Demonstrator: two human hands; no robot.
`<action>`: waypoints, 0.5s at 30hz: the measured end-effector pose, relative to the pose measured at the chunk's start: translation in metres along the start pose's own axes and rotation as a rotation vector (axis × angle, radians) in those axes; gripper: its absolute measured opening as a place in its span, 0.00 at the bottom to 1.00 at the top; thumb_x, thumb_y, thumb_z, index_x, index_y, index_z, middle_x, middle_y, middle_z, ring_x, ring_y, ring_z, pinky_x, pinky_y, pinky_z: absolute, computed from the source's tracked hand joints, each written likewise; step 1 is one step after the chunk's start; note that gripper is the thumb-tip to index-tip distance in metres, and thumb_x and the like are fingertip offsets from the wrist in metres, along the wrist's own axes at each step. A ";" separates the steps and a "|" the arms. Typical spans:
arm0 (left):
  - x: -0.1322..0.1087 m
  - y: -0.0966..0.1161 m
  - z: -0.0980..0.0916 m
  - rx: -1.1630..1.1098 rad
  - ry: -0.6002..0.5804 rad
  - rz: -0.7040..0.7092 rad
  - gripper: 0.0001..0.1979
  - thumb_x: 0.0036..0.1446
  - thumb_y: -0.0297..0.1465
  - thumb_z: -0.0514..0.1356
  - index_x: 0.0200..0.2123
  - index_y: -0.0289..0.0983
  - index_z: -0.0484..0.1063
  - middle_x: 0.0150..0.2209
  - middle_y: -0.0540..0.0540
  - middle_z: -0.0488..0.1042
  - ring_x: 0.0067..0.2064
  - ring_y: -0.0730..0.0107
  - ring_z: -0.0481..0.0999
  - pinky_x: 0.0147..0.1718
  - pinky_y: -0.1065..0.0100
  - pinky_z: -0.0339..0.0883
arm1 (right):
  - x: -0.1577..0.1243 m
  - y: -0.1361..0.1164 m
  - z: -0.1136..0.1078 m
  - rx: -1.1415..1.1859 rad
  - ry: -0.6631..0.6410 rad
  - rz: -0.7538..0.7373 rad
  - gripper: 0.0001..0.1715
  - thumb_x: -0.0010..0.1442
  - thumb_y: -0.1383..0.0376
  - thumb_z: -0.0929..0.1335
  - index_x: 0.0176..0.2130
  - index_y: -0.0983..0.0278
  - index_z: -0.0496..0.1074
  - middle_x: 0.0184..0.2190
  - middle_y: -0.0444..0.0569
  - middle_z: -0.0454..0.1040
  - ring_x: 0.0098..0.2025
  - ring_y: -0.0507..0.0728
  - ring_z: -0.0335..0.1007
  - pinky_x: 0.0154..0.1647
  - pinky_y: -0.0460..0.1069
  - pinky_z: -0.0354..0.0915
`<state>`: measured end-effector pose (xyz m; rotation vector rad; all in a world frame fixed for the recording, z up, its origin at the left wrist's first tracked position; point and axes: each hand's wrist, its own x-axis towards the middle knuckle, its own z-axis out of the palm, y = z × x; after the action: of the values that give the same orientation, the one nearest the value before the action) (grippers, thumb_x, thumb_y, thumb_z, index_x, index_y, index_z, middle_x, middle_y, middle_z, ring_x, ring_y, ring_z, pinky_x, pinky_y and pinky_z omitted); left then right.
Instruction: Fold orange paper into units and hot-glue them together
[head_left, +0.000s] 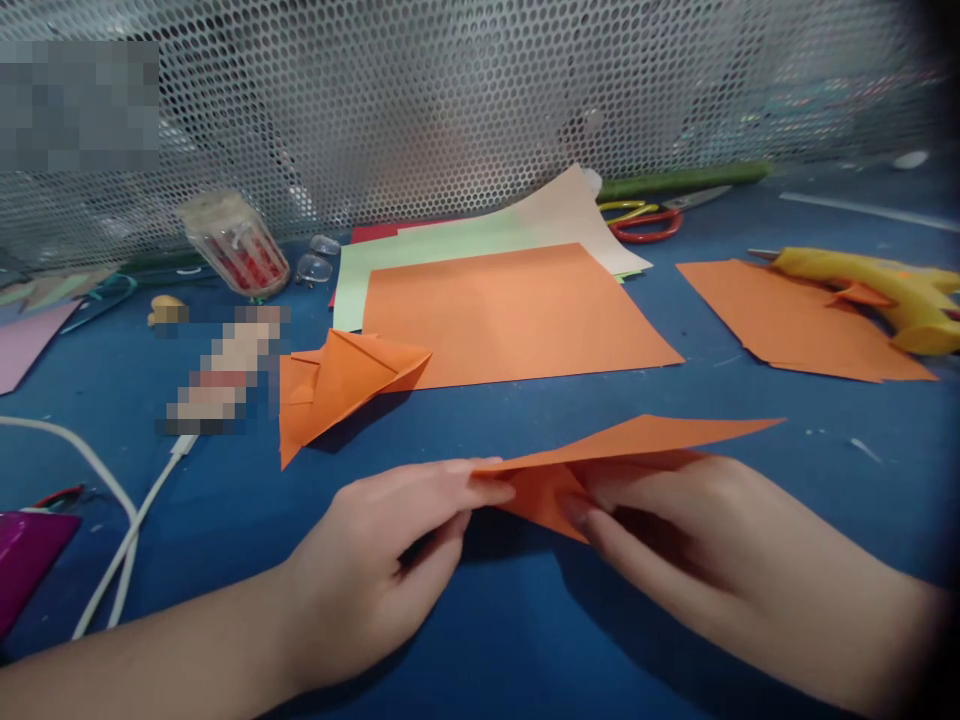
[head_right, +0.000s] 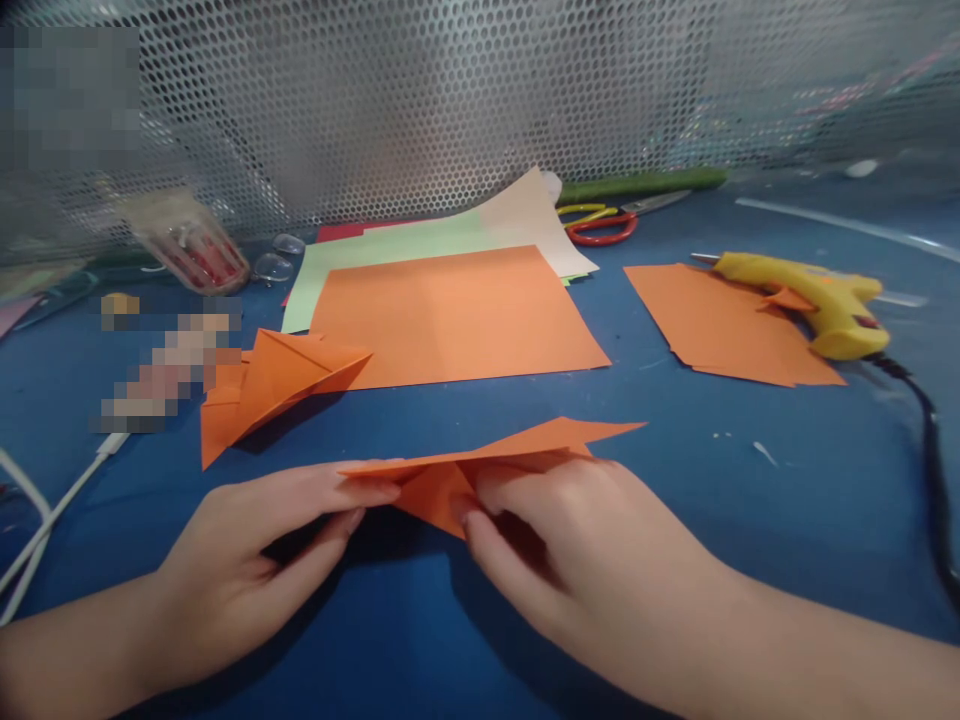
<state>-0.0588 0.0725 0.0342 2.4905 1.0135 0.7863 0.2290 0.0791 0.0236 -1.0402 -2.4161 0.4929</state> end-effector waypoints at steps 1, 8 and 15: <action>0.000 0.000 0.001 -0.008 -0.001 0.004 0.20 0.75 0.20 0.55 0.56 0.43 0.84 0.52 0.51 0.91 0.50 0.69 0.93 0.57 0.71 0.83 | -0.002 0.001 0.000 0.005 -0.008 0.041 0.25 0.76 0.68 0.63 0.27 0.58 0.73 0.20 0.41 0.76 0.17 0.52 0.72 0.16 0.47 0.64; -0.001 -0.004 0.007 -0.010 -0.064 0.119 0.19 0.78 0.18 0.53 0.61 0.34 0.79 0.59 0.40 0.85 0.61 0.63 0.85 0.64 0.64 0.80 | -0.004 0.005 0.000 0.028 -0.048 0.156 0.24 0.72 0.67 0.63 0.25 0.56 0.72 0.18 0.38 0.75 0.14 0.51 0.71 0.13 0.45 0.60; 0.001 -0.002 0.006 0.102 -0.081 0.195 0.14 0.78 0.17 0.55 0.58 0.27 0.78 0.54 0.36 0.83 0.51 0.60 0.79 0.57 0.62 0.81 | 0.003 -0.001 -0.004 -0.023 -0.161 0.426 0.18 0.64 0.63 0.70 0.22 0.56 0.70 0.20 0.42 0.78 0.21 0.56 0.77 0.21 0.47 0.68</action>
<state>-0.0556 0.0742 0.0292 2.7160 0.8113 0.6974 0.2288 0.0816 0.0282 -1.5920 -2.3368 0.7141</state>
